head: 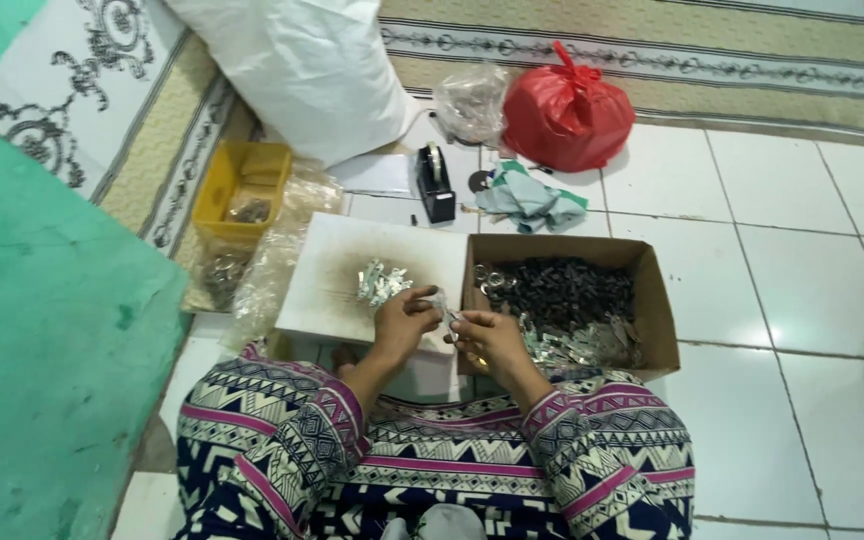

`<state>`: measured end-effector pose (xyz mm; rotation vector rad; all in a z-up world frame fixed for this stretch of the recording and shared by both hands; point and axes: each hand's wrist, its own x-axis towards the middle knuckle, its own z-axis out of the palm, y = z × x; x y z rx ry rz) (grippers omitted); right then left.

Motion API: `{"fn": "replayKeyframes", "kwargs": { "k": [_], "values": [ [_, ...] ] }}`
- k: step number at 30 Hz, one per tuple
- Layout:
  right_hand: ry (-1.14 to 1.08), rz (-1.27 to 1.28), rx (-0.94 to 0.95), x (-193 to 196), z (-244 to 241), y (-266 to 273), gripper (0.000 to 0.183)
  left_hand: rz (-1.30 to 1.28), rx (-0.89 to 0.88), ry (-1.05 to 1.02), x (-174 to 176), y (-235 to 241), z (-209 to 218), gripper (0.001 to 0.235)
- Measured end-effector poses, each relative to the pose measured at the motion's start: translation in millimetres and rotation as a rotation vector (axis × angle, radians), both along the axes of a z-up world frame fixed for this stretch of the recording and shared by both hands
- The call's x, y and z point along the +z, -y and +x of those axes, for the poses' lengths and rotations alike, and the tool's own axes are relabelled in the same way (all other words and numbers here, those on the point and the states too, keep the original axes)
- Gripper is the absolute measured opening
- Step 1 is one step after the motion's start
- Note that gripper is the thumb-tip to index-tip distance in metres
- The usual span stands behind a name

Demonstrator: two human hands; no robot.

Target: The person sits on the floor and sorts small silver metal pieces from a cardboard box, placing them onto a white board. The person handles the parts one by one, picking them from the box and arranging them on the board.

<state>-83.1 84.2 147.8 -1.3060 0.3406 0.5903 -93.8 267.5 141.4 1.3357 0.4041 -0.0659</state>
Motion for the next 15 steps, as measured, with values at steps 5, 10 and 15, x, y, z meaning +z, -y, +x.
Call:
{"fn": "replayKeyframes", "kwargs": {
  "k": [5, 10, 15],
  "values": [
    [0.133, -0.017, 0.027, -40.3, 24.4, -62.8, 0.049, 0.132, 0.090, -0.038, -8.2, -45.1, 2.2, 0.046],
    [0.185, -0.056, 0.011, -46.7, 41.7, -107.4, 0.034, 0.268, 0.257, -0.082, -34.1, -67.3, 28.6, 0.041],
    [0.514, -0.525, 0.232, -65.9, 56.8, -117.3, 0.041, 0.717, 0.281, -0.144, -20.0, -73.4, 24.7, 0.038]
  ]
}}
